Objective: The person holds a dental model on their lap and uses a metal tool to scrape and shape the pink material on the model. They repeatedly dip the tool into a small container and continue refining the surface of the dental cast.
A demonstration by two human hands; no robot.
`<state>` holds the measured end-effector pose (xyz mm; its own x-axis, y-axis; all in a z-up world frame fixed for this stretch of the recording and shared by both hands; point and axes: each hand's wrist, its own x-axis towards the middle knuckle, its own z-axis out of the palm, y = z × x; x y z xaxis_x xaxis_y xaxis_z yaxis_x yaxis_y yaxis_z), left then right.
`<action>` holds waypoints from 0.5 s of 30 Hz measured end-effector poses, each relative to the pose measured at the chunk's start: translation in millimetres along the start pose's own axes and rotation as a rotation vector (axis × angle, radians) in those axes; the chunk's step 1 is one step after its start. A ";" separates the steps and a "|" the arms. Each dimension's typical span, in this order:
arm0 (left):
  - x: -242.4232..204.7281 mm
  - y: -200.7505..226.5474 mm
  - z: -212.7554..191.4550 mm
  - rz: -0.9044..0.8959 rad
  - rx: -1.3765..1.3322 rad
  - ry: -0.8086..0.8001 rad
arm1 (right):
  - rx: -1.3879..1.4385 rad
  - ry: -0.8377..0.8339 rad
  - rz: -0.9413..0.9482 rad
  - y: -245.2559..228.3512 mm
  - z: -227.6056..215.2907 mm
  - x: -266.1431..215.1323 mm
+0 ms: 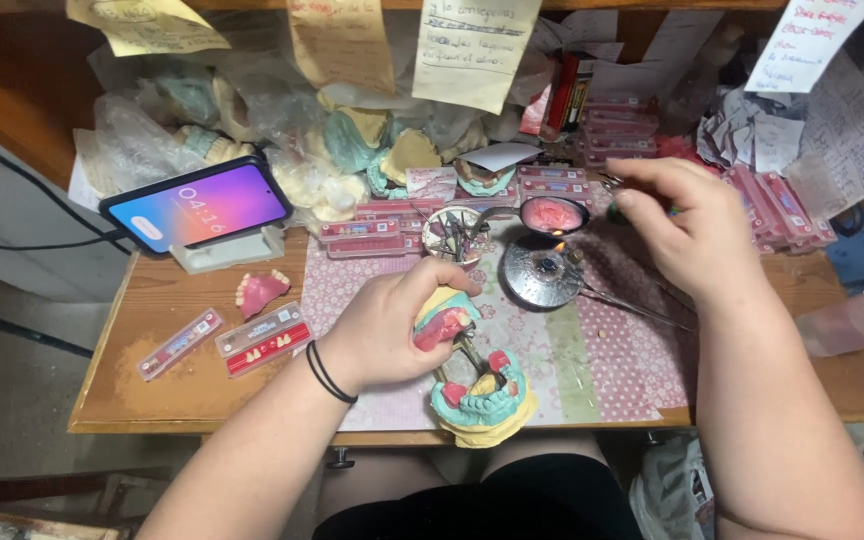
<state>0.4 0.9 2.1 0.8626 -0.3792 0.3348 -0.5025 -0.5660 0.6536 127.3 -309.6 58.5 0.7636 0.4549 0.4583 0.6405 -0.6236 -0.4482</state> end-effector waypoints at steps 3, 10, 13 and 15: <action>0.6 0.8 -0.4 0.018 -0.034 0.020 | -0.094 0.069 0.129 6.4 -11.3 -31.0; 2.0 1.2 0.7 0.010 -0.029 0.012 | -0.021 -0.275 -0.054 18.3 -1.0 -93.4; 2.0 1.5 1.2 -0.006 -0.013 0.008 | -0.032 -0.313 -0.003 31.3 12.8 -109.4; 1.4 -0.1 2.0 0.018 -0.011 0.019 | -0.122 -0.341 0.038 35.3 20.8 -113.1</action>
<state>1.5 -1.0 1.1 0.8545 -0.3750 0.3594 -0.5172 -0.5509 0.6550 65.2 -369.9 -25.1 0.7833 0.6029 0.1515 0.6123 -0.7059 -0.3561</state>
